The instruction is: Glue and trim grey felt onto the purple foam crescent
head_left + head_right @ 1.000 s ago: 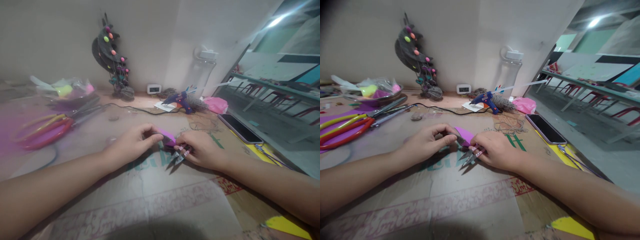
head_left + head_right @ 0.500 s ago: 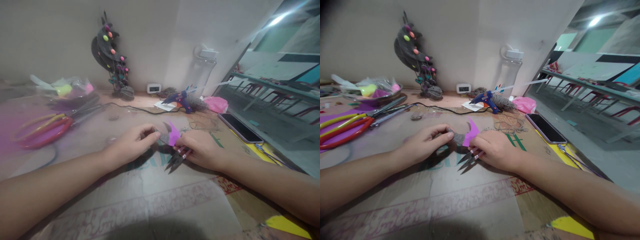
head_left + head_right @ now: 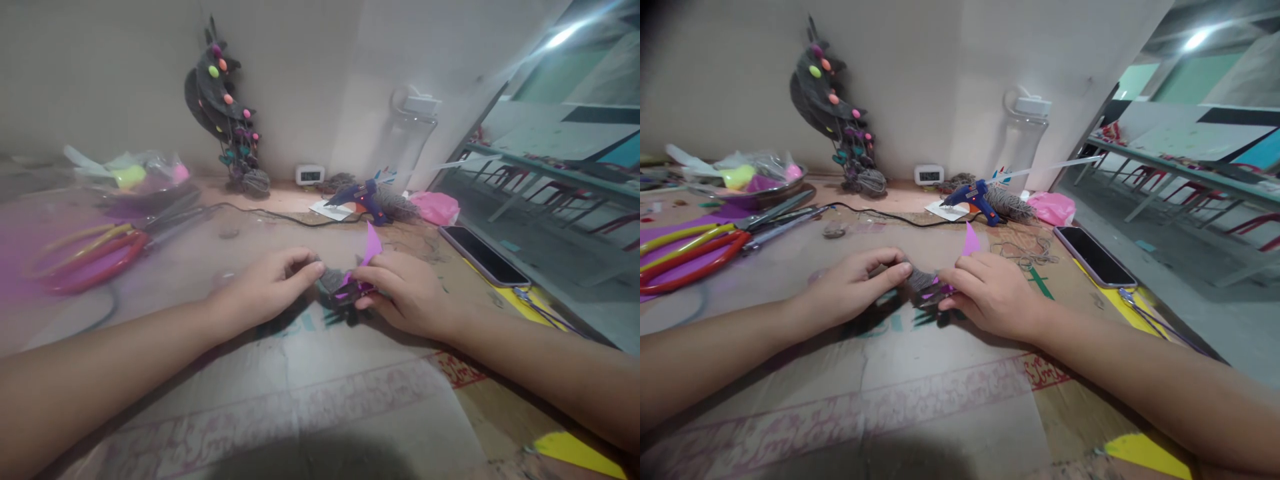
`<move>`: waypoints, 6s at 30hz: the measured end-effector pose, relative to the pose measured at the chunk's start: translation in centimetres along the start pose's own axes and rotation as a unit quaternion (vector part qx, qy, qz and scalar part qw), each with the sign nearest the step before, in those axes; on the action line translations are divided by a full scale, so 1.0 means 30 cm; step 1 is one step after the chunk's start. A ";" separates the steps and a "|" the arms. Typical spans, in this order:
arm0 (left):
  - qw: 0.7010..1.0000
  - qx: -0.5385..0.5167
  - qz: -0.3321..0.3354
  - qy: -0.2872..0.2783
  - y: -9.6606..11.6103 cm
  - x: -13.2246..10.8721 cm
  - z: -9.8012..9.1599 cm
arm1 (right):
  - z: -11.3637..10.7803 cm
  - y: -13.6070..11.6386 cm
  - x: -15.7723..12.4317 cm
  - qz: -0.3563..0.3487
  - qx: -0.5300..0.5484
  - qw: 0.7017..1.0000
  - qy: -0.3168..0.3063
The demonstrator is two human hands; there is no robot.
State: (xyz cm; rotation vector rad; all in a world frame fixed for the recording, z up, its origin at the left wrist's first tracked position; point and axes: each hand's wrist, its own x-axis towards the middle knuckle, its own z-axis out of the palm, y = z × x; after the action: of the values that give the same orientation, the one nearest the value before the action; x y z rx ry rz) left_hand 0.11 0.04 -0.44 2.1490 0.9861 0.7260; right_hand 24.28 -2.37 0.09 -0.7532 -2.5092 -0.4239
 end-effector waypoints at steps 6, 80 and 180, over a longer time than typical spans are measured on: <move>1.000 0.030 -0.002 0.004 0.008 -0.001 0.000 | 0.000 0.003 0.006 0.018 -0.032 0.999 -0.005; 0.993 0.025 0.119 0.015 0.000 -0.010 0.005 | 0.010 0.023 -0.017 0.084 0.089 0.992 -0.005; 0.996 0.001 0.033 0.083 0.025 -0.024 0.000 | 0.010 0.025 -0.017 0.081 0.047 0.995 0.016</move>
State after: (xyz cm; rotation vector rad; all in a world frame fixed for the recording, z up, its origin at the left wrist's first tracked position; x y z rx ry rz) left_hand 0.04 -0.90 -0.04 2.1580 1.0049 0.9488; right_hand 24.99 -1.86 -0.32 -0.8975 -2.3971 -0.2562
